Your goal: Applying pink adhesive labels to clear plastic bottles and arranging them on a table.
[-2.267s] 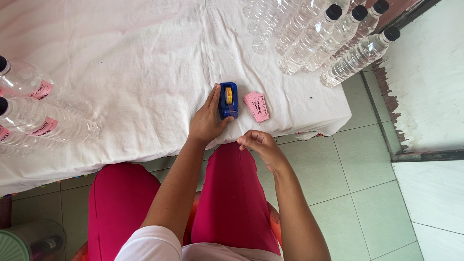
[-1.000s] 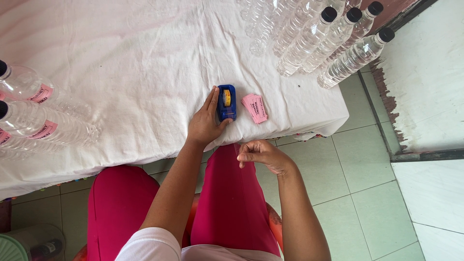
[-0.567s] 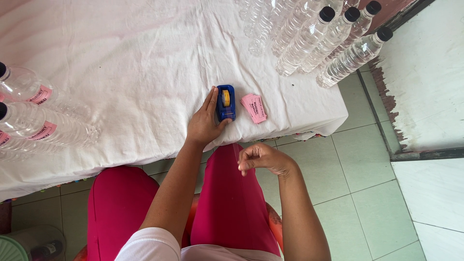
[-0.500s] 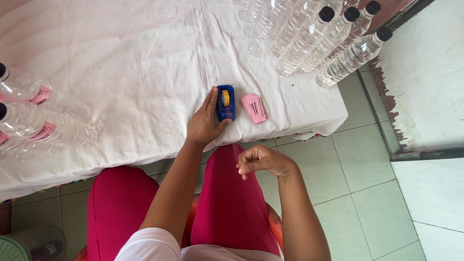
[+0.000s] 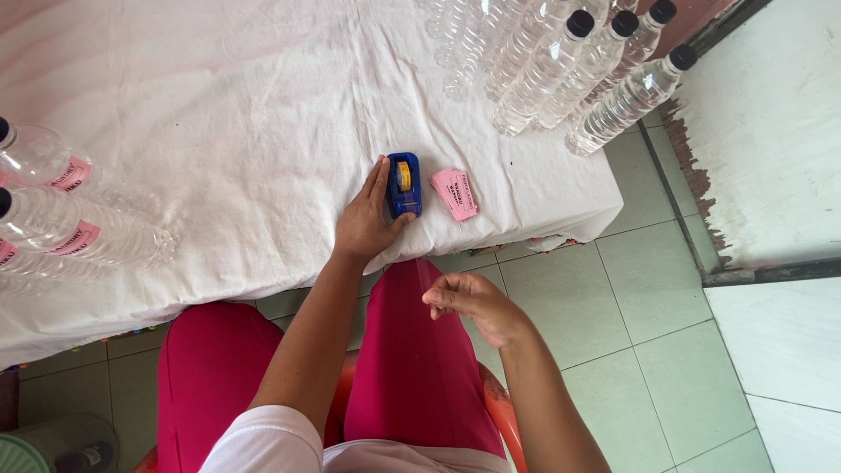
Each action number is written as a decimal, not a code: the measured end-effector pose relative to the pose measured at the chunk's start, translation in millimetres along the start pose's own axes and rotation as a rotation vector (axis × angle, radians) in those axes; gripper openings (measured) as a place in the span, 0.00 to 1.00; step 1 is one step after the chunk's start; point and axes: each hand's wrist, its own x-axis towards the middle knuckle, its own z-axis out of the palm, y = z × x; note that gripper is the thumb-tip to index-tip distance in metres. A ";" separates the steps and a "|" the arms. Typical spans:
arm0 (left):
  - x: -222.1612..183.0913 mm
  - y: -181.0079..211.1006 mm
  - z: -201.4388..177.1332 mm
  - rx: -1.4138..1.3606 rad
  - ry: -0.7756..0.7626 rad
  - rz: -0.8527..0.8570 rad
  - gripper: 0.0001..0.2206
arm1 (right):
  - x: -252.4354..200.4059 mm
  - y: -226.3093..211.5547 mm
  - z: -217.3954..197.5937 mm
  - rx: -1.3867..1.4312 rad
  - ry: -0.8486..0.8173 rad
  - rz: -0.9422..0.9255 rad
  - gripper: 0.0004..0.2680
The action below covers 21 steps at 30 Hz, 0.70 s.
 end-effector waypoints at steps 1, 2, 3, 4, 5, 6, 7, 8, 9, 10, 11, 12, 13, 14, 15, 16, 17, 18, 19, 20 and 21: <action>1.2 0.2 -1.8 0.001 -0.001 -0.007 0.45 | -5.2 4.3 2.7 0.049 0.115 0.022 0.09; 3.0 -0.7 -3.5 0.001 0.002 -0.003 0.45 | -9.6 13.0 5.0 0.047 0.116 0.017 0.09; 2.5 -0.5 -2.9 -0.011 -0.008 -0.014 0.45 | -16.6 22.4 6.8 0.111 0.214 0.062 0.08; 1.9 -0.5 -2.1 -0.022 -0.018 -0.026 0.45 | -23.6 32.0 8.5 0.175 0.312 0.106 0.08; 1.5 -0.2 -1.9 -0.025 -0.018 -0.025 0.45 | -27.0 40.6 8.2 0.173 0.314 0.106 0.08; 1.2 0.3 -1.7 -0.026 -0.032 -0.039 0.45 | -30.4 49.1 7.7 0.210 0.346 0.140 0.08; 2.1 0.3 -3.1 -0.025 -0.045 -0.052 0.45 | -32.2 57.1 7.6 0.249 0.375 0.172 0.08; 4.5 2.3 -4.0 -0.024 -0.044 -0.050 0.45 | -31.2 58.4 8.4 0.248 0.375 0.169 0.08; 4.0 3.1 -4.7 -0.031 -0.044 -0.057 0.46 | -30.9 61.2 10.3 0.239 0.385 0.192 0.08; 3.5 3.8 -5.4 -0.038 -0.045 -0.064 0.46 | -30.7 64.0 12.3 0.229 0.396 0.215 0.09; 1.3 4.4 -7.7 -0.036 -0.042 -0.065 0.46 | -30.6 65.5 14.2 0.228 0.392 0.213 0.09; -0.6 5.2 -10.0 -0.025 -0.079 -0.071 0.47 | -30.5 66.7 16.0 0.191 0.402 0.233 0.09; -1.3 6.4 -12.6 -0.014 -0.117 -0.074 0.48 | -29.8 67.4 17.6 0.154 0.414 0.251 0.09; -6.6 12.9 -19.4 -0.011 -0.114 -0.072 0.48 | -28.2 65.0 19.0 0.155 0.412 0.247 0.09; -14.1 19.3 -25.1 -0.205 0.037 -0.111 0.42 | -28.3 63.6 20.9 0.141 0.420 0.257 0.09; -21.3 25.7 -30.7 -0.398 0.189 -0.149 0.38 | -28.2 62.2 22.6 0.126 0.429 0.266 0.09; -20.8 21.2 -24.5 -0.397 0.189 -0.145 0.38 | -28.3 55.7 24.7 0.127 0.430 0.263 0.09; -20.3 16.7 -18.3 -0.379 0.202 -0.295 0.25 | -28.3 49.3 26.7 0.118 0.439 0.264 0.10; -23.4 11.5 -11.8 -0.358 0.214 -0.451 0.14 | -30.3 44.3 30.1 0.110 0.446 0.271 0.10; -24.0 7.7 -1.4 -0.356 0.213 -0.455 0.14 | -31.2 42.5 31.8 0.111 0.444 0.275 0.10; -22.9 4.2 9.0 -0.422 0.143 -0.515 0.12 | -31.3 39.8 32.7 0.109 0.445 0.276 0.10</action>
